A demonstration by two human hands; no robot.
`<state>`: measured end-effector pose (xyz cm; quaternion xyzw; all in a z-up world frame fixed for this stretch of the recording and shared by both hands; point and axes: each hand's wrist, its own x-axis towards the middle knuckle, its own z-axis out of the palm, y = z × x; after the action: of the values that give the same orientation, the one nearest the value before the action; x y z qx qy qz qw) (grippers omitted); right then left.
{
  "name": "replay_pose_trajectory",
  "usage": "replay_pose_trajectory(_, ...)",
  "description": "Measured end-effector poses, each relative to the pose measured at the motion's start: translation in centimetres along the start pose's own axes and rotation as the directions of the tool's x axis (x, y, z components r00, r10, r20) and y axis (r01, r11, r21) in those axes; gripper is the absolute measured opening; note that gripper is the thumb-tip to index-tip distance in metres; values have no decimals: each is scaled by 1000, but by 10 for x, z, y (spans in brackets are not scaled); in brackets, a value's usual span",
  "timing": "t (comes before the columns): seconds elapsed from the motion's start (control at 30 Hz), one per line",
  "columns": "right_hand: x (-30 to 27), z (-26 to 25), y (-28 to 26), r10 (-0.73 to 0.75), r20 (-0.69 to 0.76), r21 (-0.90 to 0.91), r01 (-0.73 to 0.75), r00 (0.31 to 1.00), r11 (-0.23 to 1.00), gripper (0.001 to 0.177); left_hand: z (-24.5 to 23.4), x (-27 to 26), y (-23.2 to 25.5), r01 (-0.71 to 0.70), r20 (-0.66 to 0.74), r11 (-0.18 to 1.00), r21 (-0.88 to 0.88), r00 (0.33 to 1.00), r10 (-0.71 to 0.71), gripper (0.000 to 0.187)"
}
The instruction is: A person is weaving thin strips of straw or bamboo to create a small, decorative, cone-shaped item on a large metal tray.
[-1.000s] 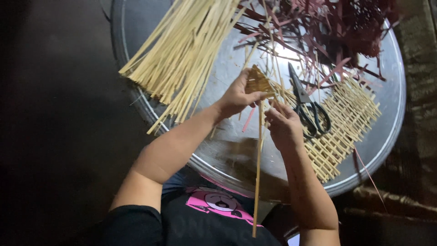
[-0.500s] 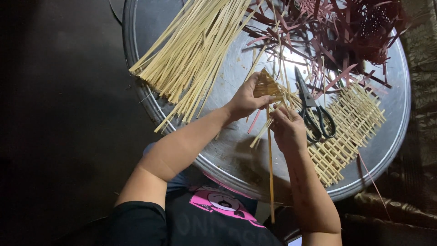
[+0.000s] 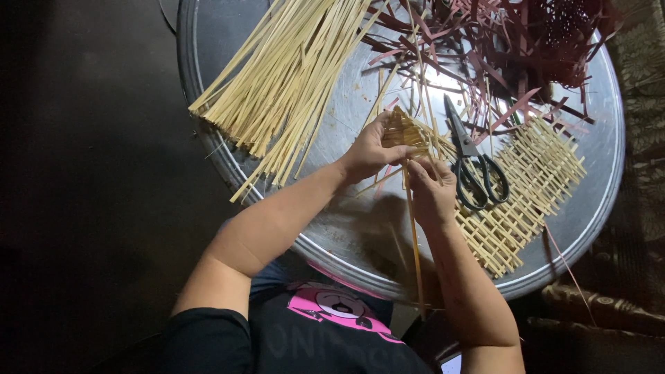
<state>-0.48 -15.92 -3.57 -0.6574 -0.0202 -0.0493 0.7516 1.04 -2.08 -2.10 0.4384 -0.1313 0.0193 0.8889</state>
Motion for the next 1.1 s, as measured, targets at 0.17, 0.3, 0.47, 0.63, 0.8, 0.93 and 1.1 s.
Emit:
replay_pose_trajectory(0.17, -5, 8, -11, -13, -23, -84, 11, 1000, 996, 12, 2, -2, 3, 8, -10, 1000, -6, 1000, -8, 35)
replay_pose_trajectory(0.3, -11, 20, -29, -86, -38, -123, 80, 996, 989, 13, 2, -2, -4, -4, 31, 998, -61, 1000, 6, 35)
replay_pose_trajectory(0.47, -14, 18, -41, -159, -16, -199, 152, 987, 968, 12, 7, -3, -1, 16, 28, 998, -63, 1000, -14, 36)
replay_pose_trajectory(0.63, -13, 15, -42, -223, 9, -233, 219, 975, 947, 15, 10, -2, 7, 36, 41, 999, -30, 999, -35, 35)
replay_pose_trajectory(0.8, -14, 13, -45, -178, 50, -197, 184, 983, 963, 12, 6, -3, 9, 62, 48, 998, -24, 997, -61, 35)
replay_pose_trajectory(0.93, -14, 15, -38, -140, 60, -128, 146, 988, 981, 11, 11, -5, 14, 66, 54, 997, -33, 996, -65, 34)
replay_pose_trajectory(1.1, -11, 16, -32, -87, 61, -64, 91, 994, 994, 5, 0, -2, -1, 78, 145, 995, 59, 986, -86, 34)
